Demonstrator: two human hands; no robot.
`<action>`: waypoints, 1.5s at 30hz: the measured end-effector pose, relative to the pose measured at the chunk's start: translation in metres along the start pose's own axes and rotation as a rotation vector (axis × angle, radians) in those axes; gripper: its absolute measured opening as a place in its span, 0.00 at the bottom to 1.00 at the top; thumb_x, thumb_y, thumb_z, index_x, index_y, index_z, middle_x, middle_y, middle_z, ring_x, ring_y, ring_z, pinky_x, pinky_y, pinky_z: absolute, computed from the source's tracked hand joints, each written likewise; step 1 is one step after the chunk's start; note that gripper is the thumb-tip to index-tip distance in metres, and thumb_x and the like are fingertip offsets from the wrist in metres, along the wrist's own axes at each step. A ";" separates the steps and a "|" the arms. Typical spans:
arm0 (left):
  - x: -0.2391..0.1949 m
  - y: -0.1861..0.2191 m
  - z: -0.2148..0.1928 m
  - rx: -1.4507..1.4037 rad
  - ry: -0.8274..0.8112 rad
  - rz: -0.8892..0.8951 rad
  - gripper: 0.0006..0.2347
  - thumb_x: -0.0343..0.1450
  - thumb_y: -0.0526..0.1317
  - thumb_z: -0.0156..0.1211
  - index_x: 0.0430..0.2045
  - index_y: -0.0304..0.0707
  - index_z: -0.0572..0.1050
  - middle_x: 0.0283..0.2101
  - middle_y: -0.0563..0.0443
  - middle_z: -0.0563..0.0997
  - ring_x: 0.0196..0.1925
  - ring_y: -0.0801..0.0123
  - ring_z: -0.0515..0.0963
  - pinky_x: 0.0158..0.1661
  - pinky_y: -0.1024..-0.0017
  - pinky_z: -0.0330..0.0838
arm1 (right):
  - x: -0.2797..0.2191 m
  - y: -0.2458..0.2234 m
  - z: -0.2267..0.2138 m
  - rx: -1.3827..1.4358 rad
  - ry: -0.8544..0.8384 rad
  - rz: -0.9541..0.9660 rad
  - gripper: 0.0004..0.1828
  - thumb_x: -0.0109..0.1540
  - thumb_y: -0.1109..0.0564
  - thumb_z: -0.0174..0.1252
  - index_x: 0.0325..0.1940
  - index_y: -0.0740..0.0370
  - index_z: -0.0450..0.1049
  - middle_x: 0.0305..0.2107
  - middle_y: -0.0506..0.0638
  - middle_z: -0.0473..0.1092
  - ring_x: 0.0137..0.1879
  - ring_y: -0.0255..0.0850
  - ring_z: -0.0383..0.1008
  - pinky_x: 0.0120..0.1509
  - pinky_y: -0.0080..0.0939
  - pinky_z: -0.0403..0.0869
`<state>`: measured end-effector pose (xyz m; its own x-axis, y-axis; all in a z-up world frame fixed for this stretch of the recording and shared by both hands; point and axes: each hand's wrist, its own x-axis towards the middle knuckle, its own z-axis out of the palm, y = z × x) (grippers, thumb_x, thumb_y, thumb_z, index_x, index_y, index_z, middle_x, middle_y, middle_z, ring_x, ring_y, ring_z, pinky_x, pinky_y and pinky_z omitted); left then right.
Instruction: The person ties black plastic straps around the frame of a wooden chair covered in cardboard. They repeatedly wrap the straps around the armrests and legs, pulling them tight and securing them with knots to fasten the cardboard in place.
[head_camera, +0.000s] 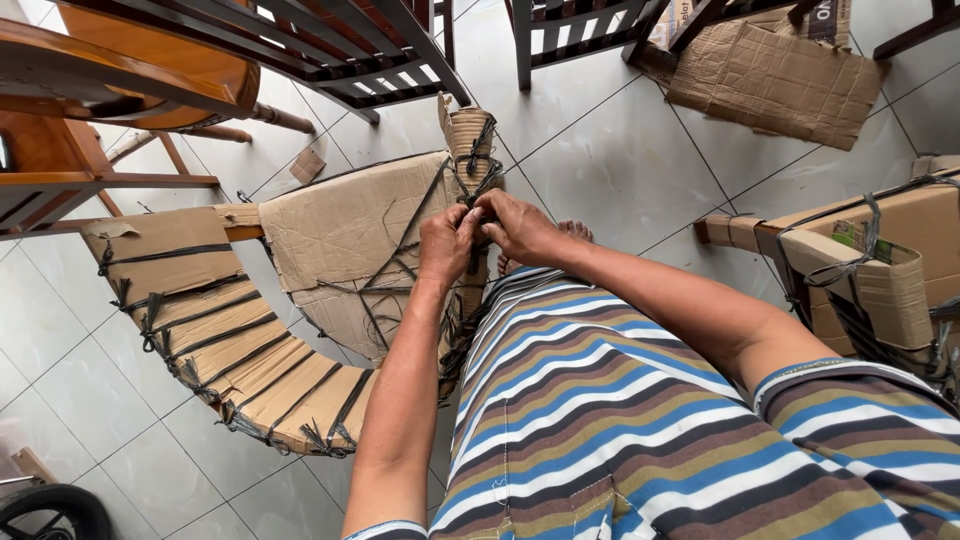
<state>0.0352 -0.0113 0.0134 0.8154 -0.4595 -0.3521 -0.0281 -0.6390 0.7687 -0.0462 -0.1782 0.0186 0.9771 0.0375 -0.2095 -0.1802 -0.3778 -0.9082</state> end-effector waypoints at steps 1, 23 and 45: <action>-0.003 0.012 -0.002 0.000 0.002 -0.003 0.12 0.75 0.47 0.61 0.23 0.44 0.80 0.19 0.47 0.81 0.29 0.58 0.83 0.36 0.62 0.76 | 0.000 0.002 0.001 0.001 -0.004 -0.001 0.14 0.67 0.56 0.54 0.57 0.56 0.65 0.45 0.63 0.72 0.54 0.69 0.74 0.55 0.67 0.73; 0.016 -0.010 0.002 -0.114 0.038 -0.120 0.11 0.77 0.45 0.54 0.29 0.40 0.79 0.12 0.49 0.77 0.18 0.66 0.81 0.28 0.70 0.75 | 0.006 0.026 0.022 -0.927 0.371 -0.481 0.08 0.63 0.51 0.59 0.43 0.45 0.68 0.25 0.38 0.65 0.26 0.39 0.76 0.28 0.37 0.76; -0.030 -0.009 0.013 0.775 0.204 0.439 0.15 0.65 0.51 0.68 0.38 0.47 0.75 0.35 0.54 0.74 0.40 0.61 0.77 0.39 0.62 0.71 | 0.022 0.015 -0.026 0.376 -0.315 0.079 0.09 0.69 0.60 0.54 0.47 0.60 0.81 0.32 0.51 0.77 0.42 0.37 0.71 0.53 0.44 0.72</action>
<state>0.0033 0.0005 0.0100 0.7242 -0.6881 0.0449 -0.6801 -0.7020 0.2116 -0.0241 -0.2069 0.0102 0.8876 0.3214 -0.3300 -0.3378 -0.0329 -0.9406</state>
